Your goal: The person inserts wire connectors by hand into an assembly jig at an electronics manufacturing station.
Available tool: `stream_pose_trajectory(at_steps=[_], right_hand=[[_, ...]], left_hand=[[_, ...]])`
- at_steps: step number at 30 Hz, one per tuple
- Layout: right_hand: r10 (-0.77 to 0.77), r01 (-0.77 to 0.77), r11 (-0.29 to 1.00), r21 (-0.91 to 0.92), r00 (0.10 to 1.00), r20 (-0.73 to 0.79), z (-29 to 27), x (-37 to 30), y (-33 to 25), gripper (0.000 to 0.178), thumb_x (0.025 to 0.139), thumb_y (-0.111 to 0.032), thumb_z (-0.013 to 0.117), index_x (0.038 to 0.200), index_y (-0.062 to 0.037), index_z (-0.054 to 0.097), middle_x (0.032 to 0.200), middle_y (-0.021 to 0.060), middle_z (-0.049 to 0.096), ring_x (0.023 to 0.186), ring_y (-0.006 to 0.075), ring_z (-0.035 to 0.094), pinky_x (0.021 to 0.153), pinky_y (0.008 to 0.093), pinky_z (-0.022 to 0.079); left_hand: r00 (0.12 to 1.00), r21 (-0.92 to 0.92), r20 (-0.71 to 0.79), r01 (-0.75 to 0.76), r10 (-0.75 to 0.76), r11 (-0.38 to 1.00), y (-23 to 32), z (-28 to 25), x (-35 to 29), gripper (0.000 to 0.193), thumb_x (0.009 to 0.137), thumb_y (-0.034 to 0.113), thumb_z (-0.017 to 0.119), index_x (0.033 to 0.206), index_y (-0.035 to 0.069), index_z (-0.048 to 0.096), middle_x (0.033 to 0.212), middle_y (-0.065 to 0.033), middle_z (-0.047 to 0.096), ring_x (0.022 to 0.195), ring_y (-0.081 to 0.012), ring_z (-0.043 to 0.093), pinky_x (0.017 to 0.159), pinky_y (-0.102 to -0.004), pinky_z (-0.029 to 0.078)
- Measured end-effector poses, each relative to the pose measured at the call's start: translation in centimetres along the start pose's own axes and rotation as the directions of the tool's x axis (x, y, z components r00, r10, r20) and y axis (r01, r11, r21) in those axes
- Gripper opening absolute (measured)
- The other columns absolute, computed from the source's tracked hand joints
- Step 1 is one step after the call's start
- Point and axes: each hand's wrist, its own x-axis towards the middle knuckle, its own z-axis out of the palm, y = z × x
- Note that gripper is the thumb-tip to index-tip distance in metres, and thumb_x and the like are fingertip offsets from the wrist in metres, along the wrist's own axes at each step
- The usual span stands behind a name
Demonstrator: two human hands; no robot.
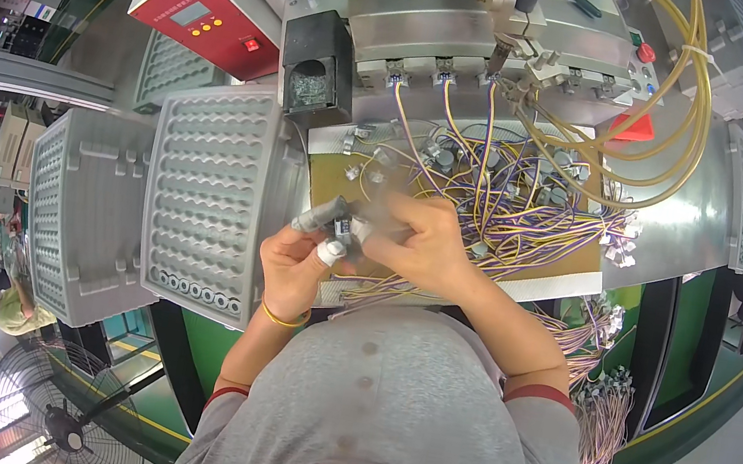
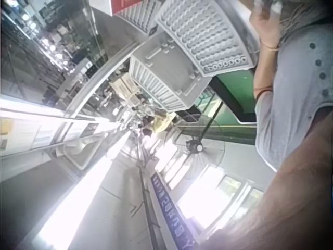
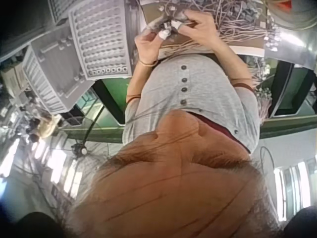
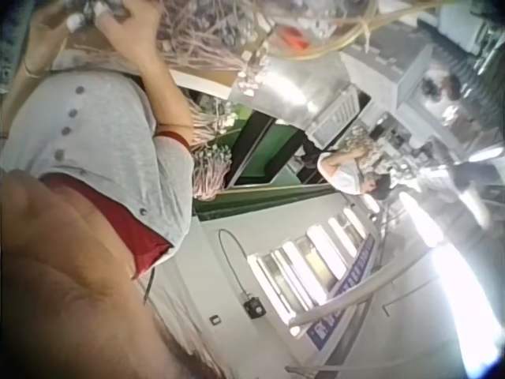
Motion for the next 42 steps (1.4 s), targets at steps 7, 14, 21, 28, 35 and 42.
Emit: stream_pose_trajectory(at_steps=[7, 14, 21, 28, 35, 42], right_hand=[[-0.197, 0.194, 0.97, -0.144, 0.98, -0.006, -0.5, 0.5, -0.3, 0.011, 0.06, -0.005, 0.061, 0.061, -0.0006, 0.051, 0.049, 0.0051, 0.045, 0.042, 0.0092, 0.044, 0.039, 0.0245, 0.032], [0.092, -0.087, 0.994, -0.066, 0.992, 0.082, -0.1, -0.1, -0.8, 0.016, 0.063, -0.005, 0.06, 0.059, -0.0009, 0.045, 0.048, 0.0043, 0.041, 0.044, 0.0065, 0.04, 0.04, 0.024, 0.032], [-0.015, 0.016, 1.0, -0.006, 0.999, 0.029, -1.6, -0.2, -1.7, 0.007, 0.071, -0.004, 0.058, 0.07, -0.0008, 0.052, 0.054, 0.0019, 0.049, 0.049, 0.0039, 0.043, 0.043, 0.0218, 0.035], [0.262, -0.195, 0.965, 0.176, 0.72, -0.643, -8.8, 0.1, 2.6, 0.013, 0.07, -0.01, 0.059, 0.076, 0.0011, 0.057, 0.06, 0.0004, 0.052, 0.05, 0.007, 0.048, 0.046, 0.0185, 0.036], [0.143, 0.131, 0.956, 0.263, 0.573, -0.807, -15.0, 2.5, 8.6, 0.008, 0.078, -0.01, 0.05, 0.073, -0.0034, 0.05, 0.056, 0.0, 0.045, 0.044, 0.0103, 0.046, 0.041, 0.0224, 0.041], [0.26, 0.095, 0.922, 0.375, 0.565, -0.783, -14.4, 3.5, 8.2, 0.011, 0.077, -0.011, 0.049, 0.068, -0.0035, 0.05, 0.055, 0.0019, 0.05, 0.04, 0.0109, 0.048, 0.034, 0.0217, 0.039]], left_hand=[[0.983, 0.16, 0.018, -0.184, 0.183, 0.97, -0.3, 0.7, 0.5, 0.034, 0.075, -0.003, 0.059, 0.109, -0.005, 0.052, 0.11, -0.0137, 0.053, 0.093, -0.0177, 0.053, 0.078, -0.0272, 0.047], [0.998, 0.12, -0.053, -0.036, 0.043, 0.992, -0.3, 0.7, 1.0, 0.023, 0.075, -0.007, 0.056, 0.098, -0.003, 0.058, 0.099, -0.0123, 0.058, 0.085, -0.0157, 0.056, 0.073, -0.0274, 0.048], [0.985, -0.208, 0.128, 0.138, -0.113, 0.968, 0.3, 2.6, 2.0, 0.025, 0.083, 0.006, 0.05, 0.107, 0.002, 0.053, 0.115, -0.0117, 0.048, 0.076, -0.0118, 0.054, 0.055, -0.0235, 0.047], [0.919, 0.707, 0.393, -0.288, -0.021, 0.646, -6.3, 3.4, 1.3, 0.037, 0.077, 0.011, 0.057, 0.112, 0.003, 0.049, 0.092, -0.0094, 0.058, 0.078, -0.0237, 0.056, 0.062, -0.0269, 0.046], [0.819, 0.771, 0.57, -0.561, 0.066, 0.302, -8.9, 1.0, 1.7, 0.018, 0.07, 0.003, 0.061, 0.088, 0.006, 0.062, 0.078, -0.0054, 0.061, 0.069, -0.0099, 0.053, 0.052, -0.0229, 0.044], [0.839, 0.406, 0.228, 0.378, -0.493, 0.832, -4.8, 0.9, 1.7, 0.019, 0.074, 0.0, 0.056, 0.093, -0.002, 0.06, 0.082, -0.0031, 0.061, 0.071, -0.0092, 0.054, 0.063, -0.0221, 0.044]])
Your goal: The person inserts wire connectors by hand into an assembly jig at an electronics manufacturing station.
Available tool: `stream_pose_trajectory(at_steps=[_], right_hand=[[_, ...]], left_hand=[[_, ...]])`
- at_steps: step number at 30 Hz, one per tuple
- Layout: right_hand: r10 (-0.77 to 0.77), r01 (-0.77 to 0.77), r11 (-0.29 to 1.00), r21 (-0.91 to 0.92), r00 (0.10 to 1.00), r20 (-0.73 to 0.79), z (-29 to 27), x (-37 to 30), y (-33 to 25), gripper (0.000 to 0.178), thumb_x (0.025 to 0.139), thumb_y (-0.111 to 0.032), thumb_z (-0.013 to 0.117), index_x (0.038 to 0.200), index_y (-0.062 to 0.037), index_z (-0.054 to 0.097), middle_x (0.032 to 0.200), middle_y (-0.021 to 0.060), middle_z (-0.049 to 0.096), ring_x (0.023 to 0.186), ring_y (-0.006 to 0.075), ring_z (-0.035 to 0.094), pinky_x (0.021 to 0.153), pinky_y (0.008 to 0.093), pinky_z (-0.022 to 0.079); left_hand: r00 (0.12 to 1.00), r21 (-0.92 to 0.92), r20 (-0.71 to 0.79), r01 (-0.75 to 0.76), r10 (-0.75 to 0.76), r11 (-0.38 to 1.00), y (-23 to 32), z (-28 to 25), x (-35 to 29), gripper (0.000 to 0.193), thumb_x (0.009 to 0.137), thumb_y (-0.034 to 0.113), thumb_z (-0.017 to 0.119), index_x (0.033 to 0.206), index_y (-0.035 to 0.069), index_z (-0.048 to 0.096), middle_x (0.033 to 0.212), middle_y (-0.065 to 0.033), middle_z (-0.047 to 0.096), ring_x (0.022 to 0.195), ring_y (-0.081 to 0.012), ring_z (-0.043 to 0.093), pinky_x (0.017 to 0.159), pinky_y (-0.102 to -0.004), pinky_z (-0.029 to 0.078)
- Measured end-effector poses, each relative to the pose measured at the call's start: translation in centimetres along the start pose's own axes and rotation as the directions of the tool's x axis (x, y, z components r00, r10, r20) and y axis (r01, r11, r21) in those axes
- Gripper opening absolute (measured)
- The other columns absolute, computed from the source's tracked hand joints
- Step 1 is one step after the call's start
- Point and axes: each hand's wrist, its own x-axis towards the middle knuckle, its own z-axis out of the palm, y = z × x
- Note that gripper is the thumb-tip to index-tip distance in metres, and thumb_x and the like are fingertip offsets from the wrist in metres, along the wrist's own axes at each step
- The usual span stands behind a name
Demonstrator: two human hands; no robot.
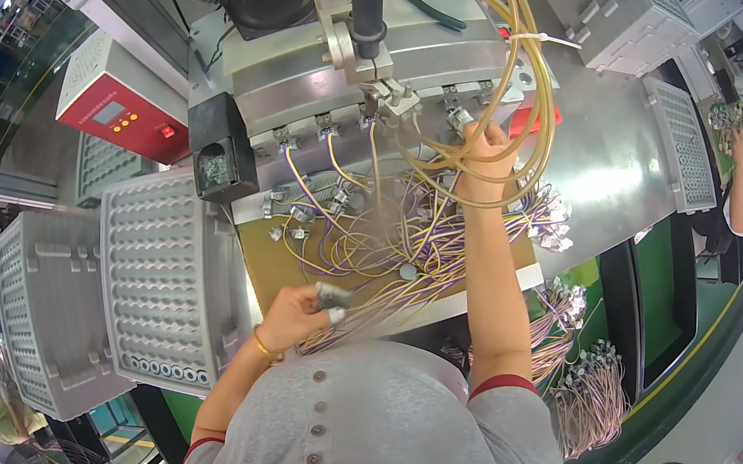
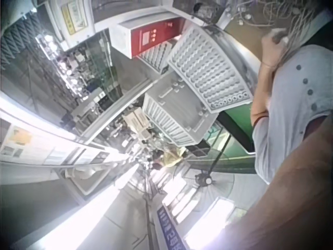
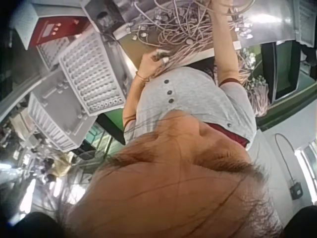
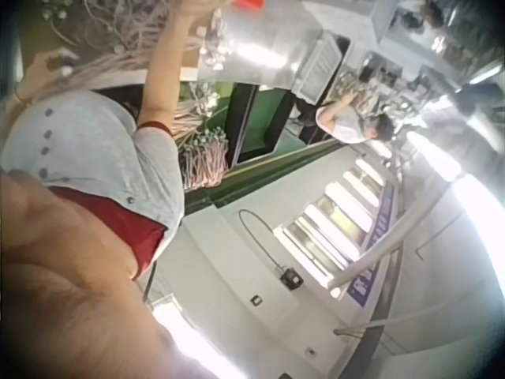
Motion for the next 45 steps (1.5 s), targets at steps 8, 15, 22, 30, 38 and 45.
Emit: stream_pose_trajectory(at_steps=[8, 15, 22, 30, 38, 45], right_hand=[[0.138, -0.139, 0.989, -0.046, 0.99, -0.028, 0.3, 1.0, -0.6, 0.02, 0.079, -0.017, 0.05, 0.078, 0.0026, 0.054, 0.063, 0.007, 0.056, 0.047, 0.0166, 0.055, 0.043, 0.0254, 0.046], [-0.245, 0.354, 0.683, -0.639, 0.935, 0.256, -1.6, -6.7, -2.9, 0.022, 0.074, -0.015, 0.056, 0.088, 0.0011, 0.059, 0.06, 0.005, 0.055, 0.052, 0.0137, 0.055, 0.045, 0.0247, 0.041], [-0.332, 0.768, 0.636, 0.076, 0.183, 0.925, 7.4, -17.0, 0.4, 0.015, 0.065, -0.002, 0.064, 0.078, 0.0002, 0.057, 0.061, 0.0073, 0.051, 0.051, 0.023, 0.051, 0.047, 0.0298, 0.041], [0.037, 0.56, 0.777, -0.287, 0.415, 0.909, 6.5, -15.4, -0.9, 0.012, 0.075, -0.002, 0.056, 0.087, 0.0014, 0.057, 0.068, 0.0065, 0.056, 0.051, 0.0105, 0.047, 0.046, 0.0227, 0.037], [0.297, 0.182, 0.871, -0.455, 0.543, 0.785, 6.5, -15.6, -0.9, 0.018, 0.079, -0.004, 0.052, 0.096, 0.0011, 0.055, 0.074, 0.0004, 0.057, 0.057, 0.0036, 0.048, 0.049, 0.0165, 0.037], [0.139, 0.422, 0.83, -0.364, 0.475, 0.869, 7.7, -15.8, -0.5, 0.012, 0.074, -0.006, 0.056, 0.084, 0.0003, 0.058, 0.06, 0.0011, 0.053, 0.051, 0.0041, 0.045, 0.045, 0.0195, 0.036]], left_hand=[[0.993, 0.557, -0.059, -0.049, 0.098, 0.829, 1.7, -5.5, -2.6, 0.019, 0.075, -0.002, 0.056, 0.093, -0.002, 0.061, 0.078, -0.0032, 0.061, 0.07, -0.0056, 0.053, 0.062, -0.0208, 0.045], [0.828, 0.585, -0.434, -0.041, 0.355, 0.81, 3.2, -7.1, -5.5, 0.022, 0.071, -0.003, 0.058, 0.093, -0.002, 0.06, 0.076, -0.0055, 0.062, 0.068, -0.0094, 0.057, 0.057, -0.0214, 0.045], [0.88, -0.299, -0.458, -0.284, 0.124, 0.911, 3.4, -7.1, -6.3, 0.034, 0.072, 0.005, 0.058, 0.105, -0.001, 0.055, 0.088, -0.0108, 0.062, 0.076, -0.0181, 0.06, 0.064, -0.0264, 0.047], [-0.121, 0.172, -0.911, 0.759, 0.395, 0.628, -10.5, -22.3, -20.9, 0.029, 0.074, 0.027, 0.055, 0.093, 0.005, 0.061, 0.089, -0.0127, 0.06, 0.082, -0.0339, 0.054, 0.078, -0.0408, 0.04], [0.115, 0.453, -0.741, 0.812, 0.661, 0.367, -13.6, -23.7, -23.1, 0.03, 0.069, 0.019, 0.061, 0.093, 0.001, 0.058, 0.081, -0.0162, 0.059, 0.078, -0.0306, 0.057, 0.071, -0.0375, 0.044], [0.583, -0.118, -0.766, -0.542, 0.271, 0.832, 0.0, -10.8, -9.6, 0.032, 0.078, 0.002, 0.054, 0.109, -0.001, 0.051, 0.097, -0.0117, 0.059, 0.072, -0.0182, 0.059, 0.062, -0.0263, 0.048]])
